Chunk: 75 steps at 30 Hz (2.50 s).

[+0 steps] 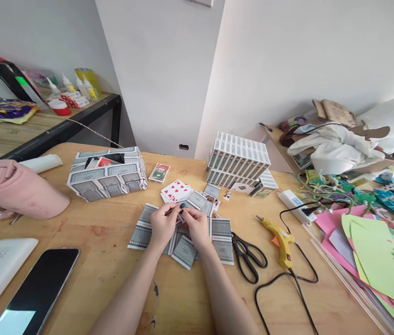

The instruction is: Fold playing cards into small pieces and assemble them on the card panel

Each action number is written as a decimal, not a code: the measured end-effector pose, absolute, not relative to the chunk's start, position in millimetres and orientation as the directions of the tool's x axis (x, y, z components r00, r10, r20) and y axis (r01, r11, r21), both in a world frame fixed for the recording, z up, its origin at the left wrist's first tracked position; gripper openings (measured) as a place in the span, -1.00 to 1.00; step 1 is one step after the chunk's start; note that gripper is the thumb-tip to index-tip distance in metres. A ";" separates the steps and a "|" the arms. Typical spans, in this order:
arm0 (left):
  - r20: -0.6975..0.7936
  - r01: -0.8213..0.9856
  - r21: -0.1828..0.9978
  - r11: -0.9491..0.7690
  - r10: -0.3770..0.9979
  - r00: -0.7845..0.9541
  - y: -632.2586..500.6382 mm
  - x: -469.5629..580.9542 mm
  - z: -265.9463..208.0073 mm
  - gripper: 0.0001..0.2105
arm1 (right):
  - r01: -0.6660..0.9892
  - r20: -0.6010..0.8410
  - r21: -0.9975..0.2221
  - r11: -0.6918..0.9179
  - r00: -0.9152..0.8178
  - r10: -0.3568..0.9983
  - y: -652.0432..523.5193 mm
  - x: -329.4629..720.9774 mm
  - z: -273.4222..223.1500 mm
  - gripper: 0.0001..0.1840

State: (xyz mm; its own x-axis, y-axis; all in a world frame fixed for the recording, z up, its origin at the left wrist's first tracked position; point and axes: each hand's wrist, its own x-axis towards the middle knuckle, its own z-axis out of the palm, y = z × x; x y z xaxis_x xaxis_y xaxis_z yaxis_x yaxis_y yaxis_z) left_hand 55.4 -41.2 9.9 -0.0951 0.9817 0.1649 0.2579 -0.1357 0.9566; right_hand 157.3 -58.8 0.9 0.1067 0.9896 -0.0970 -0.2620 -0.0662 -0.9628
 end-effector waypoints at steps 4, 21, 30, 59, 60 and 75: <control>0.188 0.285 0.946 -0.155 0.978 -0.091 -42.3 57.2 11.4 -0.84 | -0.261 -0.102 -0.964 -0.054 0.176 0.979 -60.2 153.6 3.9 -0.77; 0.098 0.224 0.973 -0.064 0.985 -0.141 -36.9 56.2 10.8 -0.82 | -0.334 -0.167 -0.936 -0.115 0.133 0.977 -62.1 150.3 -5.5 -0.80; 0.036 0.166 0.986 -0.011 0.989 -0.146 -30.3 50.9 4.6 -0.84 | -0.483 -0.127 -0.862 -0.154 -0.087 0.988 -66.1 152.1 4.3 -0.76; 0.085 0.193 0.980 -0.050 0.981 -0.177 -36.3 56.6 2.2 -0.79 | -0.314 -0.113 -0.946 -0.080 0.088 0.990 -60.5 155.7 -0.4 -0.84; 0.067 0.171 0.985 -0.034 0.980 -0.187 -35.3 55.7 1.8 -0.79 | -0.322 -0.121 -0.942 -0.093 0.066 0.990 -60.9 155.0 -0.1 -0.85; 0.053 0.121 0.993 -0.010 0.934 -0.353 -35.4 56.6 -0.4 -0.76 | -0.424 -0.082 -0.899 -0.114 -0.093 0.992 -64.4 154.1 7.8 -0.72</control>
